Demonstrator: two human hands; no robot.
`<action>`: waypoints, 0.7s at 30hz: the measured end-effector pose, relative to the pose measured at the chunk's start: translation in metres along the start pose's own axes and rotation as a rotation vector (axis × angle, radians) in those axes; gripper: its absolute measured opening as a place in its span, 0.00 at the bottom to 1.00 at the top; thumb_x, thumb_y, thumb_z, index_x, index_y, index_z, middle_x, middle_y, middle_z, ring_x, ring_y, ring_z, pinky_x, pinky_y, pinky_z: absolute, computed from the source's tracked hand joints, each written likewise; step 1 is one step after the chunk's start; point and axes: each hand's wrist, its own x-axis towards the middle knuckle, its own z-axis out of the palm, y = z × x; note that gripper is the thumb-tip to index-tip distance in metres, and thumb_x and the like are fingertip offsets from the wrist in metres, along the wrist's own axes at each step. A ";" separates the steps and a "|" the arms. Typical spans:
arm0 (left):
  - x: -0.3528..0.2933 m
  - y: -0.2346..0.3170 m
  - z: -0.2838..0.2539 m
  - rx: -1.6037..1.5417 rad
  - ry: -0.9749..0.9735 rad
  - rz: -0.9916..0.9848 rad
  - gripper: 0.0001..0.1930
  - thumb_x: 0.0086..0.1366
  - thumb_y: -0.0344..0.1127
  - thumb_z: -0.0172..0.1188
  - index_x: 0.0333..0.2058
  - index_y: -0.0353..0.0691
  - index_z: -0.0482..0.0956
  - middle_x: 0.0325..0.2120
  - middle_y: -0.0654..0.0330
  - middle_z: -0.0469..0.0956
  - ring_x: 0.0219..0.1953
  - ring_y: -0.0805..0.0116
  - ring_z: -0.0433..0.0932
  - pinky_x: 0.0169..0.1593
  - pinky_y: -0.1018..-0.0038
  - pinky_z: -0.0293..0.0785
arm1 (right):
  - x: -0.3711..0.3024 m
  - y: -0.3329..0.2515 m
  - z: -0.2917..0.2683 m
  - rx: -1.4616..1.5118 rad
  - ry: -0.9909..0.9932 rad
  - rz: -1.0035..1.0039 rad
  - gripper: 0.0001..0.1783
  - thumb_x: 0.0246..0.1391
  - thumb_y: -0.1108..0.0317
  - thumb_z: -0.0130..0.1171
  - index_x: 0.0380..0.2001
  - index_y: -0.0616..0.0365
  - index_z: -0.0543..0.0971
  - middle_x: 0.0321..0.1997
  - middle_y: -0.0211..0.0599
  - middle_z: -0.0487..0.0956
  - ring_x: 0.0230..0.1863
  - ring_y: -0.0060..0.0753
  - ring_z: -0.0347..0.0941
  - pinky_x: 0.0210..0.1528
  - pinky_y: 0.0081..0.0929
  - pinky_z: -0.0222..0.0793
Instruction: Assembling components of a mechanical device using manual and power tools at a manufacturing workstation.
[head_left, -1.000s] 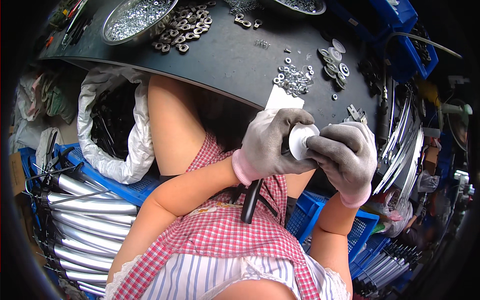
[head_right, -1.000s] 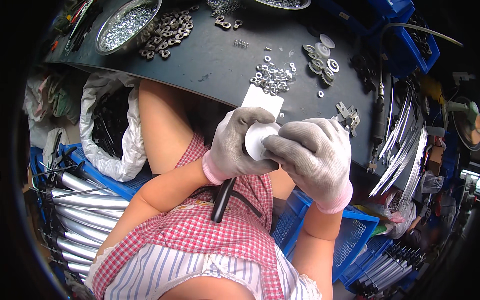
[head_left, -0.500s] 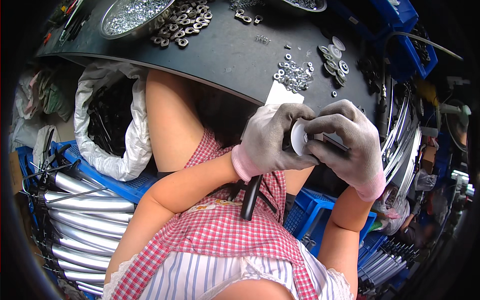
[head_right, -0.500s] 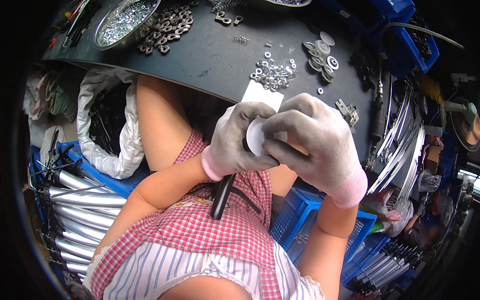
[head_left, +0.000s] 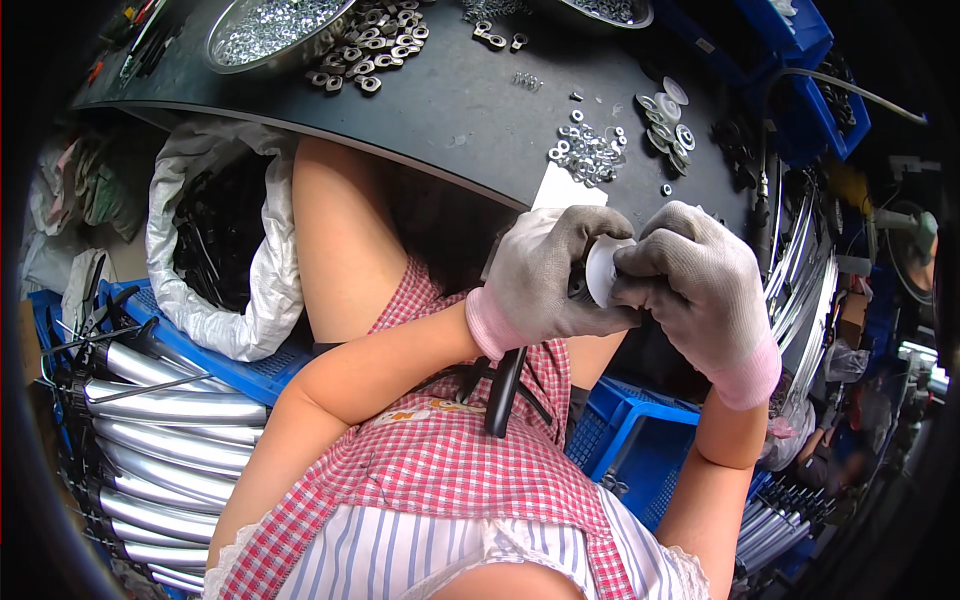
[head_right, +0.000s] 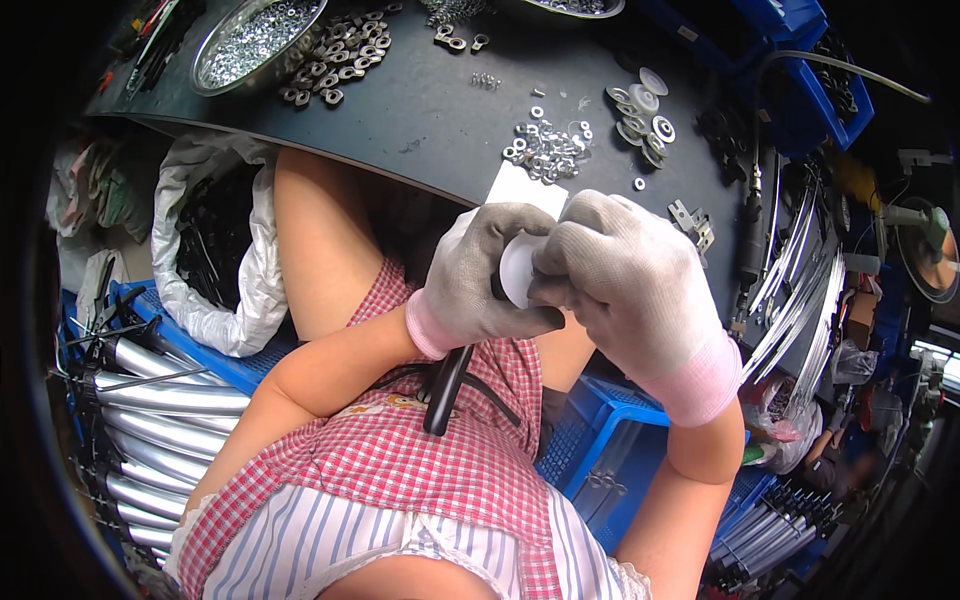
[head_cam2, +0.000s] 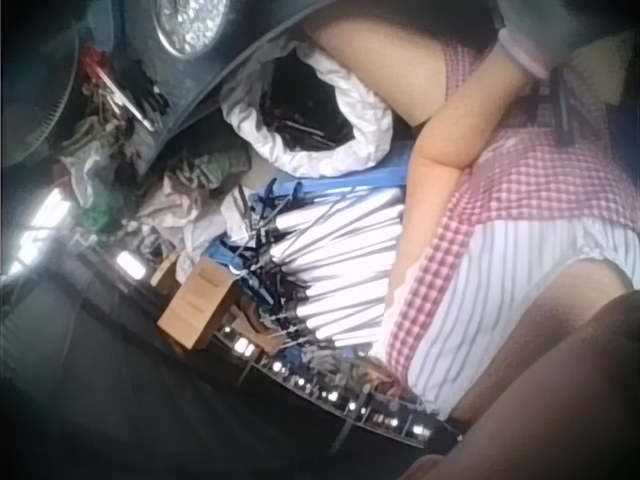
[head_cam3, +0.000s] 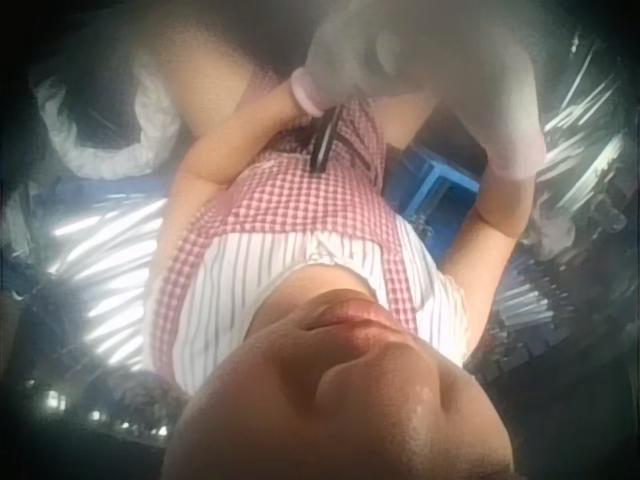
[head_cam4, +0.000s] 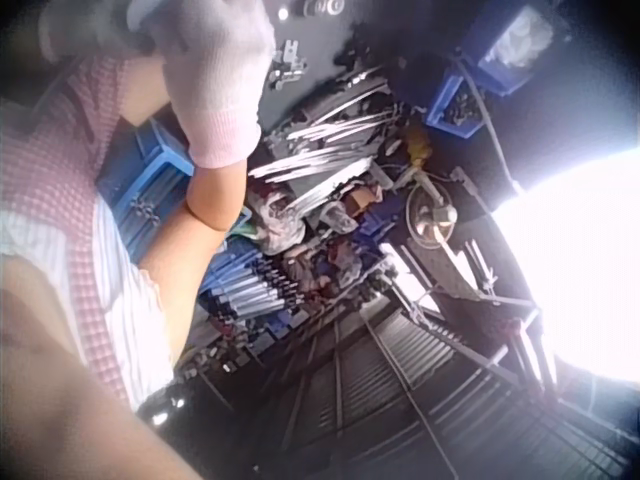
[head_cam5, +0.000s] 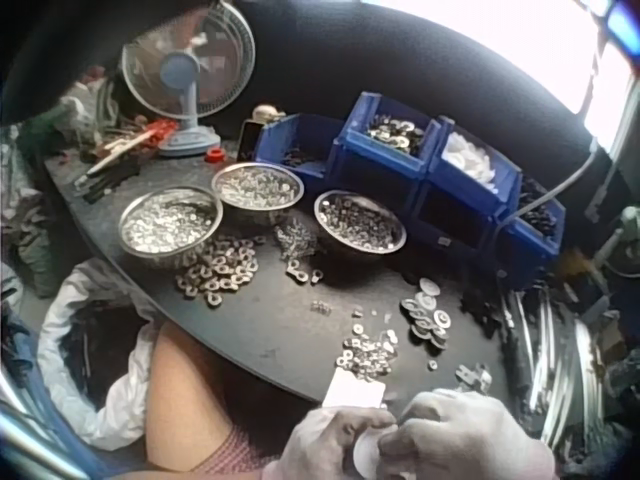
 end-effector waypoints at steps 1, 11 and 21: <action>0.001 0.001 -0.001 -0.001 -0.016 -0.006 0.34 0.37 0.43 0.80 0.43 0.43 0.74 0.33 0.57 0.82 0.33 0.55 0.82 0.38 0.65 0.77 | 0.000 0.008 0.002 0.114 -0.001 -0.016 0.10 0.38 0.74 0.69 0.27 0.58 0.80 0.29 0.36 0.74 0.33 0.39 0.76 0.35 0.32 0.72; 0.000 -0.001 -0.004 -0.013 -0.061 -0.032 0.35 0.39 0.44 0.80 0.46 0.41 0.73 0.34 0.55 0.82 0.35 0.55 0.83 0.40 0.66 0.78 | 0.000 0.003 0.000 0.327 -0.077 0.157 0.10 0.41 0.78 0.70 0.29 0.61 0.81 0.29 0.39 0.76 0.31 0.36 0.76 0.35 0.29 0.72; -0.001 0.001 -0.008 0.046 -0.072 -0.013 0.38 0.43 0.42 0.78 0.52 0.39 0.70 0.32 0.56 0.81 0.32 0.55 0.82 0.41 0.64 0.77 | -0.007 -0.014 -0.003 0.115 -0.056 0.240 0.09 0.44 0.72 0.69 0.29 0.59 0.79 0.29 0.39 0.75 0.29 0.39 0.75 0.33 0.31 0.71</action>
